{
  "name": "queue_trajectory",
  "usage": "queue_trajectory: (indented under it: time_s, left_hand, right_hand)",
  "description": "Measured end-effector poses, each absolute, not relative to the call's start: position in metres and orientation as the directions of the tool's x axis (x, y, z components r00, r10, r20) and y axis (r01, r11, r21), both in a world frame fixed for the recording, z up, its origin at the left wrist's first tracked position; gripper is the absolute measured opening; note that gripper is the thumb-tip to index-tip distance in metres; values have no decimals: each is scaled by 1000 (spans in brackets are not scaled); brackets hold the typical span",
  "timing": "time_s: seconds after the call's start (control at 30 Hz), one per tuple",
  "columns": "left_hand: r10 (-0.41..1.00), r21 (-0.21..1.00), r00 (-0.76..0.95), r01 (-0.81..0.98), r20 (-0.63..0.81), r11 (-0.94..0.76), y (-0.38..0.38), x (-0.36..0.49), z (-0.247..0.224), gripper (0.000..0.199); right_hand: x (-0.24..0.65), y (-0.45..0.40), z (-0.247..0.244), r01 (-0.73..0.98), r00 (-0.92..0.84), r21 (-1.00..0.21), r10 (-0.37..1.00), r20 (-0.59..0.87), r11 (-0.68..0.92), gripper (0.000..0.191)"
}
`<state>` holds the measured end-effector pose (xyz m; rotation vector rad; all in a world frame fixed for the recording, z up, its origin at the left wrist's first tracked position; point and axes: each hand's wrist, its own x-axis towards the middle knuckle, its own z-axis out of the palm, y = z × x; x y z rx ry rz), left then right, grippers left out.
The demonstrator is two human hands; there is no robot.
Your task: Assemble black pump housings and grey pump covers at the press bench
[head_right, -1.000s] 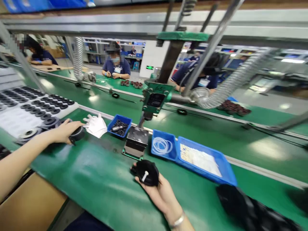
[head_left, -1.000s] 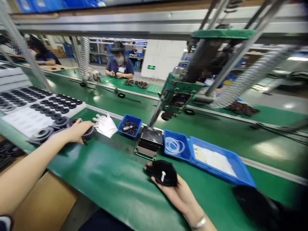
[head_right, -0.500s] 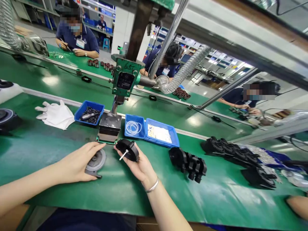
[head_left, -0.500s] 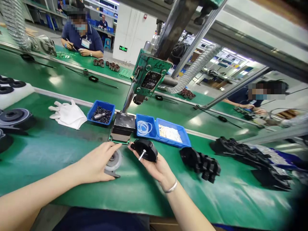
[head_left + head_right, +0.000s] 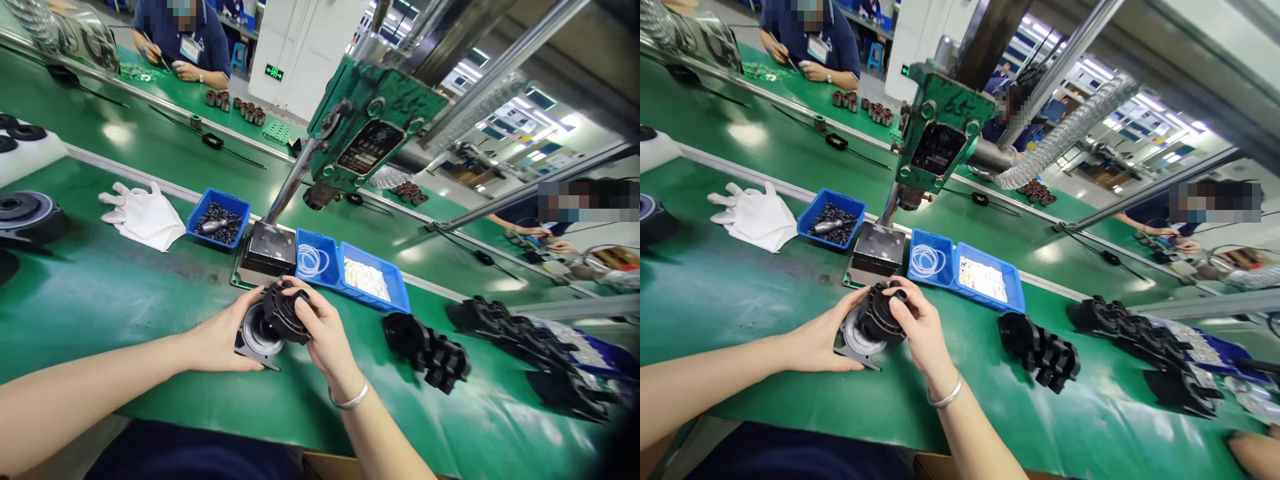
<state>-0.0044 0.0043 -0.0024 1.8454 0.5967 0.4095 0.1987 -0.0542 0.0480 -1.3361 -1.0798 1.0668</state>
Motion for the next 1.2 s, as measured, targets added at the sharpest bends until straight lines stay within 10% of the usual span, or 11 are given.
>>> queue_trajectory:
  time_s: [0.33,0.6,1.2]
  left_hand:
    - [623,947,782,219,-26,-235,1,-2,-2,107]
    - [650,968,760,154,14,-200,0,-1,-8,101]
    - [652,982,758,143,-27,-126,2,-1,-7,100]
  right_hand:
    - [196,-54,41,256,137,-967,989,54,17,21]
    - [185,-73,56,690,-20,-684,951,308,236,25]
    - [177,-80,33,810,23,-563,950,311,165,25]
